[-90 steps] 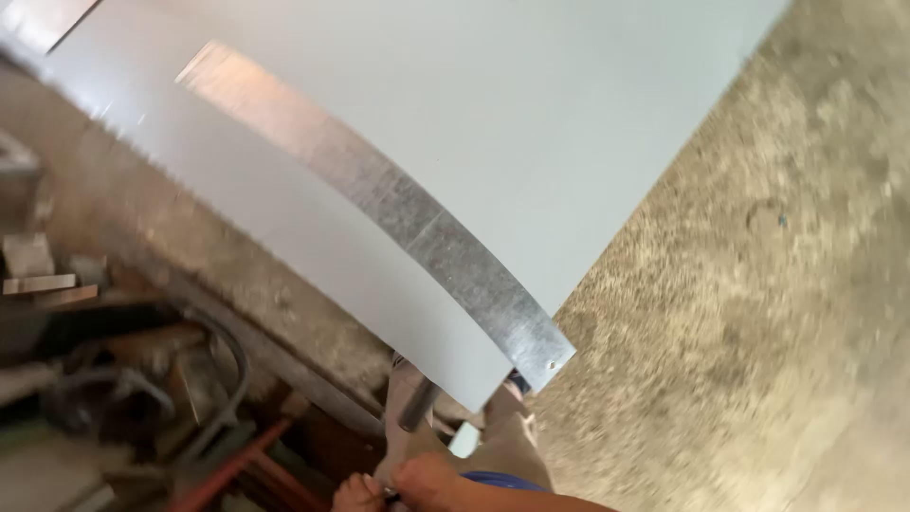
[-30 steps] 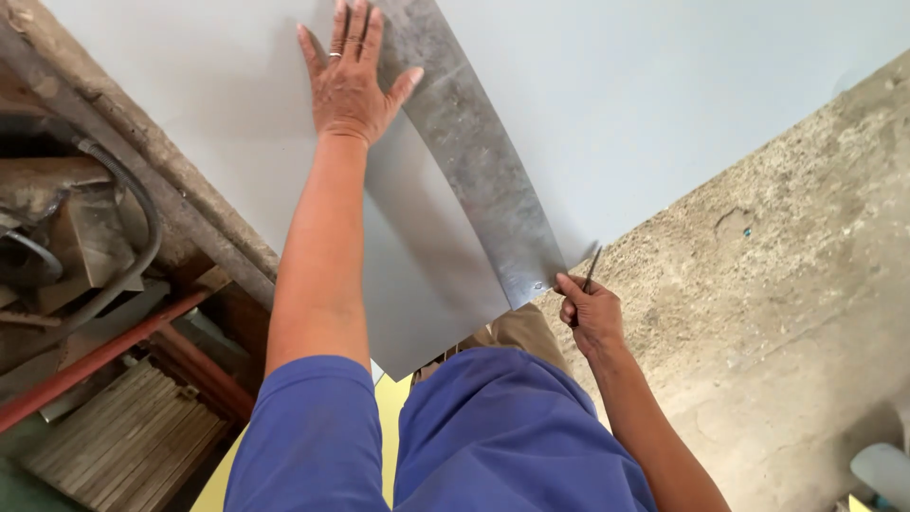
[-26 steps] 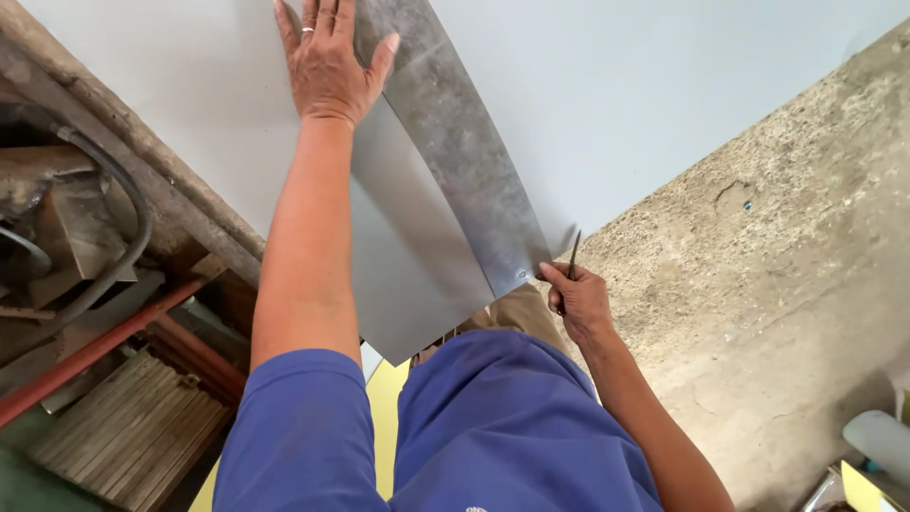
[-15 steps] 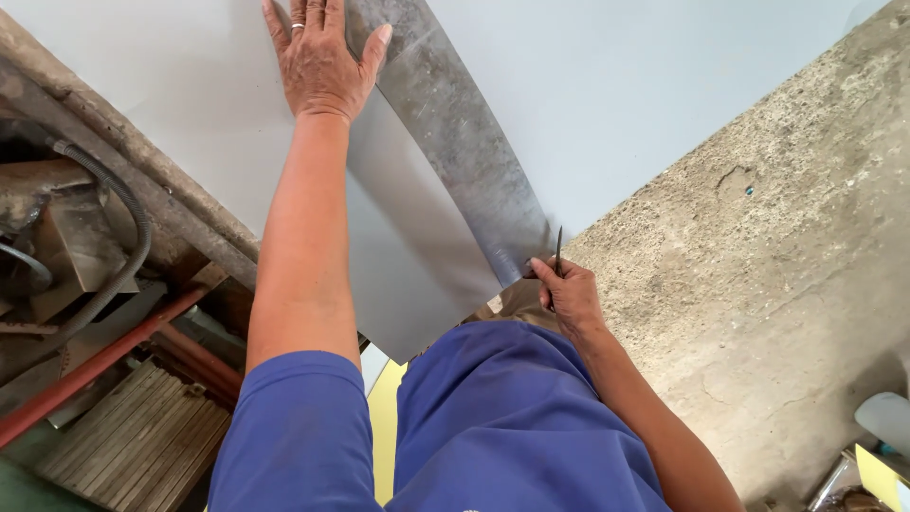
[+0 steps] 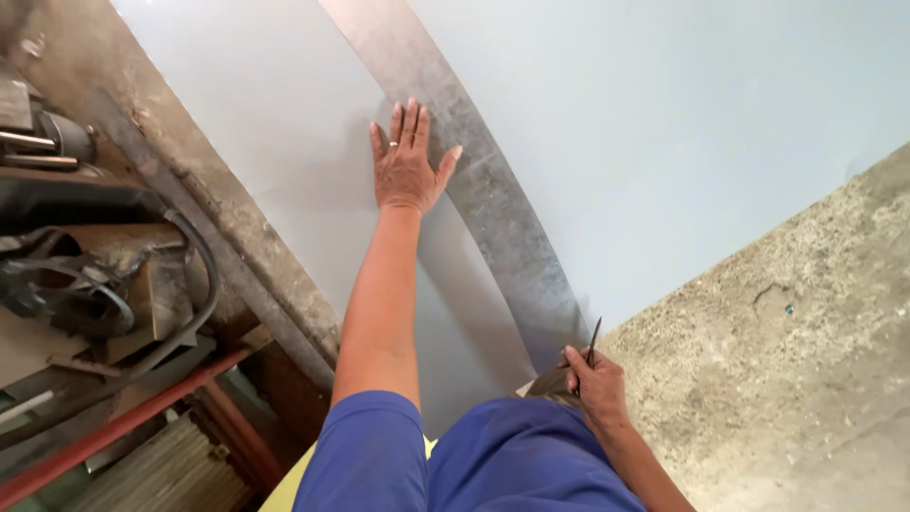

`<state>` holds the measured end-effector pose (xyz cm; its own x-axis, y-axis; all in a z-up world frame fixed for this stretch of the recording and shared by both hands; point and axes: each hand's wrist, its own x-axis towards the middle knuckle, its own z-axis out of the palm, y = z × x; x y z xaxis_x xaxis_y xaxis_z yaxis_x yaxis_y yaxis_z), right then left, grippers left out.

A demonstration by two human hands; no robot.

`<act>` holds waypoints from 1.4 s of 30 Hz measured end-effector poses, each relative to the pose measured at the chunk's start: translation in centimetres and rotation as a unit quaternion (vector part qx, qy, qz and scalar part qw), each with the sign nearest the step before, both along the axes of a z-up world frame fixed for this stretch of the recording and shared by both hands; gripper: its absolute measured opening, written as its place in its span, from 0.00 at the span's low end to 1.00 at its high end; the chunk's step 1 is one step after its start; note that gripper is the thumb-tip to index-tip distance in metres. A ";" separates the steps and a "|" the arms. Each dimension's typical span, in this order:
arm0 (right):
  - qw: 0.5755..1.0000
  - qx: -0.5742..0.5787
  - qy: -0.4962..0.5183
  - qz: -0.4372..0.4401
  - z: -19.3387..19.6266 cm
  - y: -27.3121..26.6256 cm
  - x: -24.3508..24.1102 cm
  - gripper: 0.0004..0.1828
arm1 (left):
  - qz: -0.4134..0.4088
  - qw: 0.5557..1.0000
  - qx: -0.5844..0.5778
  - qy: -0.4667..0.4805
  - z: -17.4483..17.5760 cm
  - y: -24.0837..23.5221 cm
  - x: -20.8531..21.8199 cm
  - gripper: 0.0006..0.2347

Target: Marking parallel curved lines on a metal sheet using a template and a scribe.

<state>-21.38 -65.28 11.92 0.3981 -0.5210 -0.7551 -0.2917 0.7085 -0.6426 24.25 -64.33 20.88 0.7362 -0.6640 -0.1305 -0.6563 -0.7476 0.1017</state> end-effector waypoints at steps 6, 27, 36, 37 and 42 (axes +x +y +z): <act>0.998 0.055 0.002 0.016 1.4 -1.1 0.7 0.12 | -0.001 1.000 -0.001 -0.013 -1.1 0.6 0.5 0.37; 0.994 0.030 0.043 0.096 5.9 -1.6 1.8 0.12 | -0.052 0.996 -0.075 -0.017 0.3 0.8 0.8 0.35; 0.993 0.052 0.061 0.086 6.7 -1.6 2.2 0.09 | -0.047 0.995 -0.087 -0.007 0.1 1.1 0.7 0.34; 0.993 0.053 0.061 0.088 6.3 -1.5 2.2 0.09 | -0.045 0.995 -0.086 -0.007 0.0 1.1 0.6 0.34; 0.994 0.054 0.047 0.078 5.1 -1.4 1.7 0.09 | -0.038 0.996 -0.080 -0.005 0.7 0.7 0.4 0.35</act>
